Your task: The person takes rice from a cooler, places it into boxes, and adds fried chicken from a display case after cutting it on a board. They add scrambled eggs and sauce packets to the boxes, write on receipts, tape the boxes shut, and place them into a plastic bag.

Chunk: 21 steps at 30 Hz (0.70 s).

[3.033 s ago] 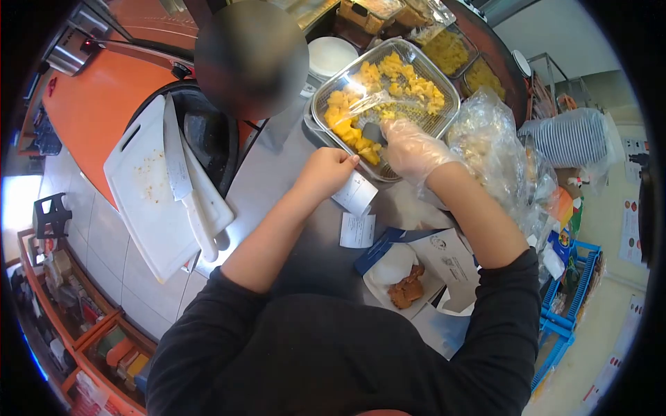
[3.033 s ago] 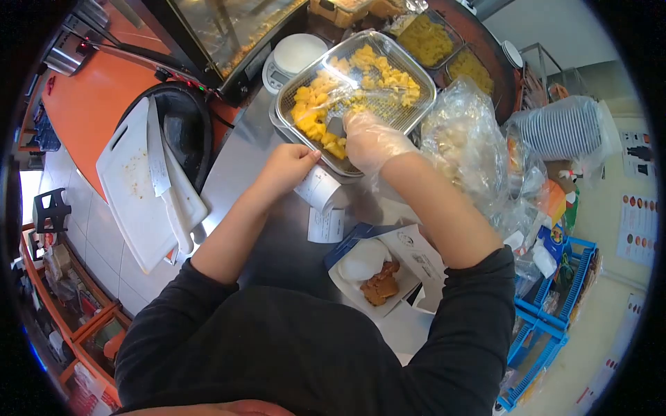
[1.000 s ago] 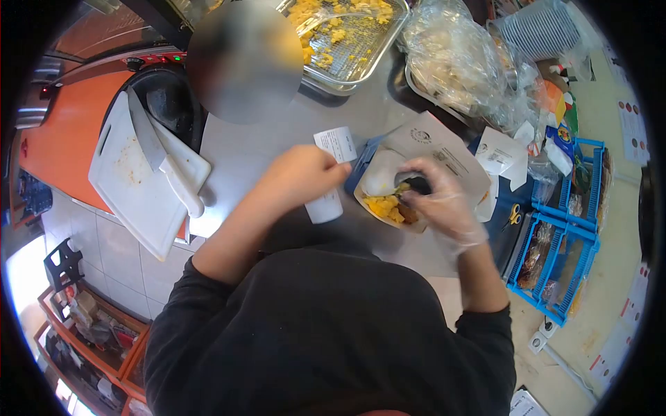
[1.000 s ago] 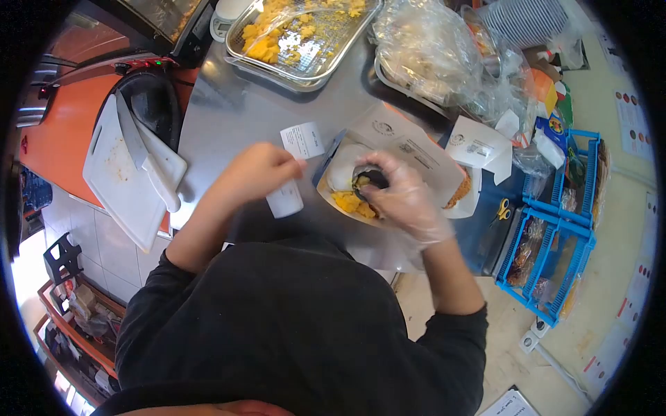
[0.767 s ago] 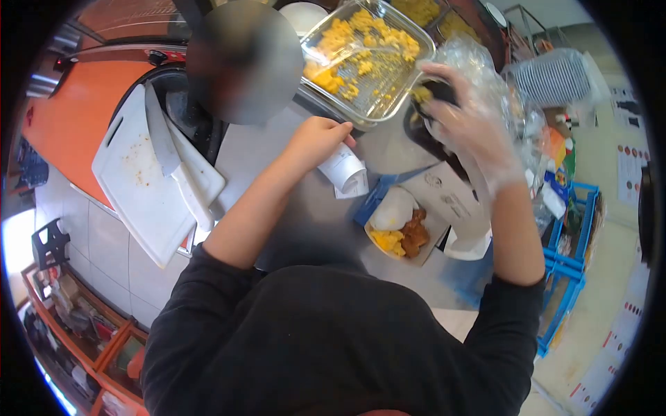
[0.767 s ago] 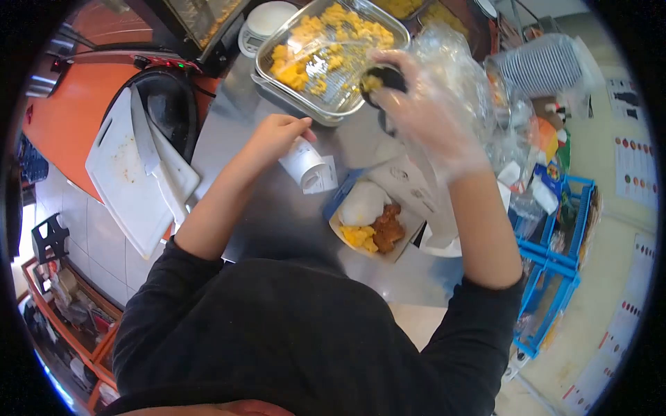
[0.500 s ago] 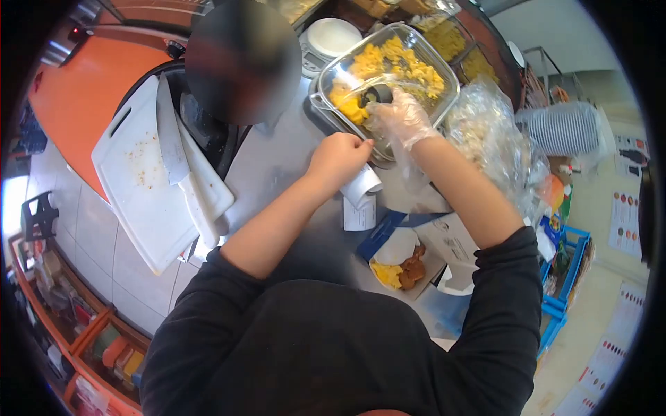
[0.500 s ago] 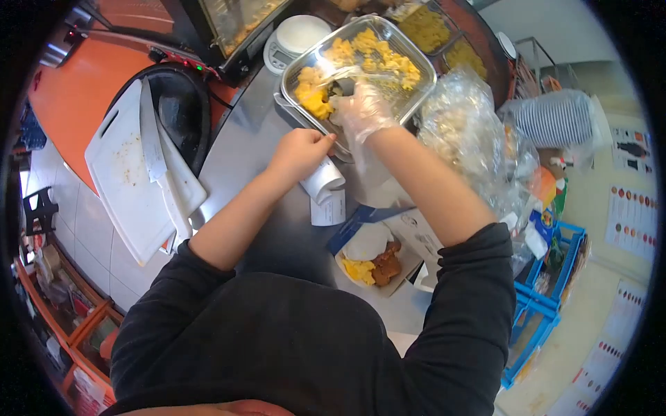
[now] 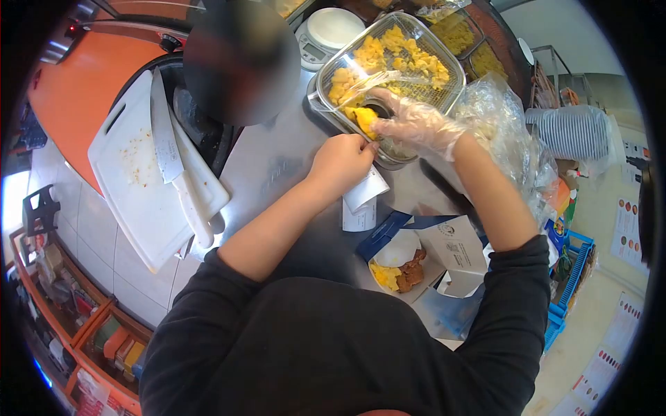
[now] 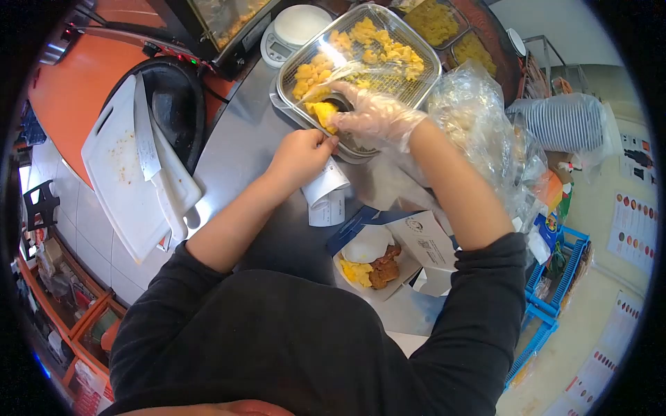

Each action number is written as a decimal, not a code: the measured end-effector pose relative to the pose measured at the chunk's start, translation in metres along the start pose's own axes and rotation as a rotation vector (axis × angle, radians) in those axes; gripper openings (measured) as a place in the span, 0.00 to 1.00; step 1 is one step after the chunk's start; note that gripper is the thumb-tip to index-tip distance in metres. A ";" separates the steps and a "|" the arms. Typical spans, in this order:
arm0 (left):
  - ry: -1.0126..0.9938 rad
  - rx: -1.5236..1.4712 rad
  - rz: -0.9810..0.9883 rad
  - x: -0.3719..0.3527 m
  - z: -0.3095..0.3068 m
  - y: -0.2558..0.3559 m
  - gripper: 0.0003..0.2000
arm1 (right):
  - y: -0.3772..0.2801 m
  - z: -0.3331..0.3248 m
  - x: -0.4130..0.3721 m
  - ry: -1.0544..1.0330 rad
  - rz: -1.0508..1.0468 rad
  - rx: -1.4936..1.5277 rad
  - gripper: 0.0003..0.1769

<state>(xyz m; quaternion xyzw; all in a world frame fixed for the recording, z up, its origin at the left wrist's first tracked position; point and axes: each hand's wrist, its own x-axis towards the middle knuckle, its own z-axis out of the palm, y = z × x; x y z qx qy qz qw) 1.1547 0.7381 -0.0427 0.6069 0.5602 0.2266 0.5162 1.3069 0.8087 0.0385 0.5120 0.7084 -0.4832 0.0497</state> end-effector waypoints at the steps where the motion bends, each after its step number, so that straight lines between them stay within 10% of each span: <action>1: -0.002 0.021 0.011 0.000 0.000 0.000 0.13 | 0.003 0.002 -0.002 0.001 0.062 0.071 0.39; 8: -0.173 -0.128 0.079 -0.027 -0.031 0.015 0.11 | 0.033 -0.024 -0.058 0.132 -0.031 0.650 0.28; 13: -0.546 -0.599 0.062 -0.079 -0.076 0.010 0.23 | 0.028 -0.011 -0.202 0.705 -0.009 0.676 0.29; 21: -0.470 -0.533 -0.007 -0.127 -0.069 0.003 0.19 | 0.073 0.156 -0.366 1.042 0.375 0.811 0.34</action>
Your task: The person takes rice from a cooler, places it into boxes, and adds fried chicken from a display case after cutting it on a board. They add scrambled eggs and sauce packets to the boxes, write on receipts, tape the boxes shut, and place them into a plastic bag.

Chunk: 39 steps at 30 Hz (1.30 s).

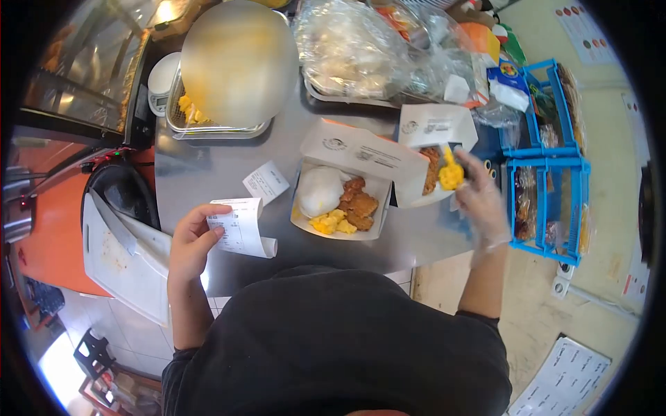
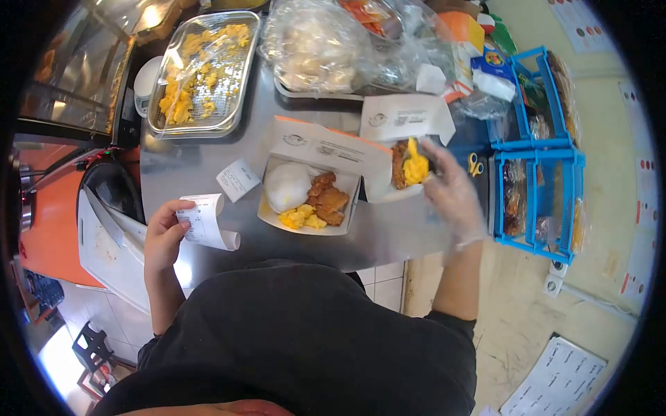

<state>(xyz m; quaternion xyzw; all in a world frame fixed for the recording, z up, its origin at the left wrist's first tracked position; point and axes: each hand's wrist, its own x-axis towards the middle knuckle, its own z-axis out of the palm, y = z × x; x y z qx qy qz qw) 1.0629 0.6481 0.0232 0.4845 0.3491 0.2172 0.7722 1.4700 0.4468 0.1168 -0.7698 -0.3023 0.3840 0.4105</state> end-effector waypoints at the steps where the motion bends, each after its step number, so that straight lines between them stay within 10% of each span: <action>1: -0.004 0.041 -0.026 0.000 0.006 0.002 0.18 | 0.037 -0.004 0.004 0.051 -0.370 -0.417 0.31; 4: -0.017 0.018 -0.008 0.009 0.031 0.009 0.17 | 0.090 0.010 0.001 0.024 -0.386 -0.874 0.27; 9: -0.044 0.065 0.056 0.009 0.058 0.024 0.18 | 0.078 0.023 -0.004 0.317 -0.308 -0.649 0.25; 18: 0.067 0.028 0.049 -0.019 0.025 0.013 0.21 | 0.104 0.035 0.013 0.236 -0.344 -0.628 0.19; 23: 0.112 0.038 0.156 -0.028 0.008 0.015 0.25 | 0.061 -0.008 0.036 0.335 0.107 0.233 0.22; 30: 0.150 0.059 0.210 -0.035 0.001 0.014 0.27 | -0.128 0.141 0.090 -0.385 -0.404 -0.218 0.30; 33: 0.174 0.130 0.266 -0.035 0.000 0.013 0.28 | -0.134 0.216 0.143 -0.366 -0.398 -0.975 0.29; 39: 0.390 0.005 0.189 -0.059 -0.030 0.001 0.31 | -0.168 0.158 0.140 0.008 -0.823 -0.668 0.20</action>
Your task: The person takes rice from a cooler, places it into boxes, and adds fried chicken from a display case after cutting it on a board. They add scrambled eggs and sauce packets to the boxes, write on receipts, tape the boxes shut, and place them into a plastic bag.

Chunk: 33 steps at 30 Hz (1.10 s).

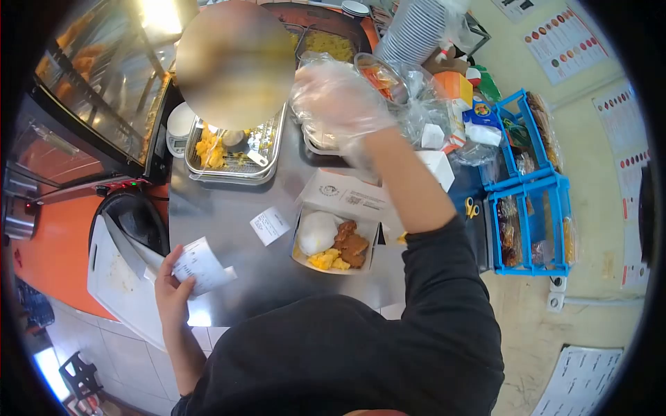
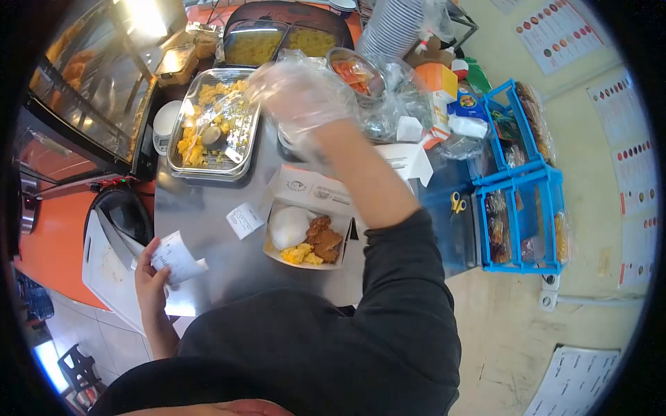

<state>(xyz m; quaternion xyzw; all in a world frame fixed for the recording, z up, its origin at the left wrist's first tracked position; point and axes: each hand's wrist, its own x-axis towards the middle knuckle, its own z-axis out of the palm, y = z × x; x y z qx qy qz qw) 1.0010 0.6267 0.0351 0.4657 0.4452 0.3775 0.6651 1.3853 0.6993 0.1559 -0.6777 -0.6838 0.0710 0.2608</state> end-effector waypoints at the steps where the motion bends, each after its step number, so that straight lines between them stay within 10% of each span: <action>1: 0.032 0.024 0.007 -0.002 -0.002 -0.002 0.31 | 0.020 -0.024 0.006 0.135 0.086 0.074 0.20; 5: 0.120 0.086 0.039 -0.007 0.014 -0.004 0.31 | 0.180 -0.077 0.002 0.286 0.278 -0.193 0.16; 10: 0.099 0.103 0.012 -0.003 0.063 -0.009 0.30 | 0.299 -0.072 -0.042 -0.302 0.181 -0.800 0.13; 22: 0.196 0.345 0.060 -0.004 0.129 -0.006 0.26 | 0.296 -0.111 -0.040 0.299 0.279 -0.174 0.16; 25: 0.219 0.581 0.197 0.024 0.171 0.049 0.22 | 0.246 -0.115 -0.031 -0.126 0.095 0.068 0.16; 27: 0.161 0.487 0.289 0.032 0.213 0.079 0.19 | 0.232 -0.085 -0.031 -0.180 -0.273 -0.262 0.14; 33: -0.024 0.535 0.390 0.029 0.274 0.067 0.18 | 0.227 -0.085 -0.027 -0.076 -0.455 -0.314 0.11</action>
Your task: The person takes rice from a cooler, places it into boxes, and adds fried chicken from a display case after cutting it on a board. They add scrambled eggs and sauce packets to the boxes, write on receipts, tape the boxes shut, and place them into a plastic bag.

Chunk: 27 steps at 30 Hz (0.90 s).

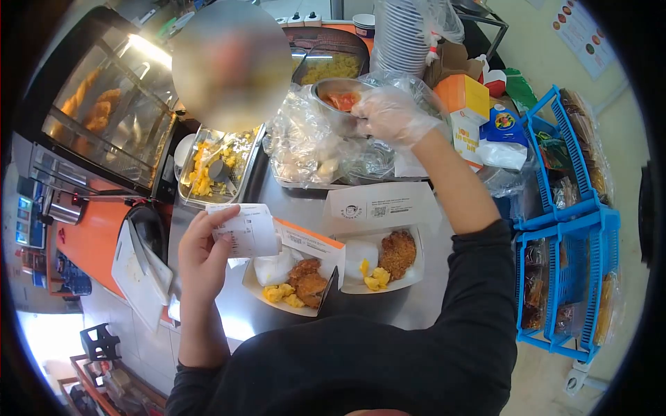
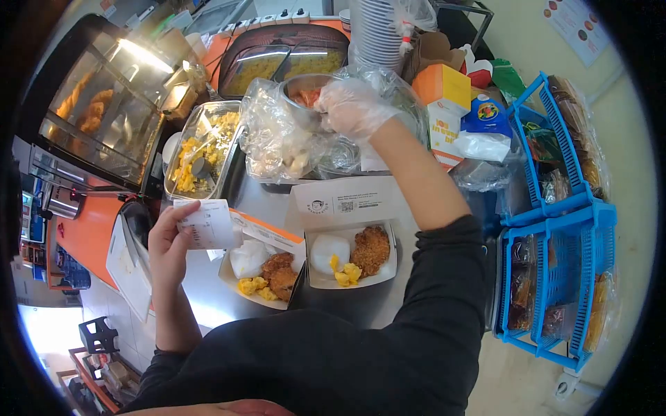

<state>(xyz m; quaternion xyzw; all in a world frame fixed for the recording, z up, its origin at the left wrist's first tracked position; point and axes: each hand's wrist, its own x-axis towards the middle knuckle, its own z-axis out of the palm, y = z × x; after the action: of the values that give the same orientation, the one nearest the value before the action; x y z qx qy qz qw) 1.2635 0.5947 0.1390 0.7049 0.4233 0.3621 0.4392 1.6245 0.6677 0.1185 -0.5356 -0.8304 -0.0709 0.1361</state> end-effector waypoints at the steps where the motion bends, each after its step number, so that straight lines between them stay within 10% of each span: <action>1: 0.019 0.017 -0.025 -0.003 -0.002 -0.004 0.18 | -0.005 -0.012 -0.008 -0.022 0.004 -0.008 0.10; 12: 0.200 0.129 -0.272 -0.049 -0.067 -0.057 0.17 | -0.056 -0.126 -0.133 0.105 0.194 0.018 0.12; 27: -0.032 0.611 -0.294 -0.085 -0.072 -0.111 0.12 | -0.084 -0.031 -0.307 -0.343 0.873 -0.114 0.12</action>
<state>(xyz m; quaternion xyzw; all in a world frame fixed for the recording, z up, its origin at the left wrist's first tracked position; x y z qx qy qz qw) 1.1373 0.5677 0.0500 0.7410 0.6023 0.1400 0.2619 1.6722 0.3572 0.0573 -0.8451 -0.5330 0.0370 -0.0156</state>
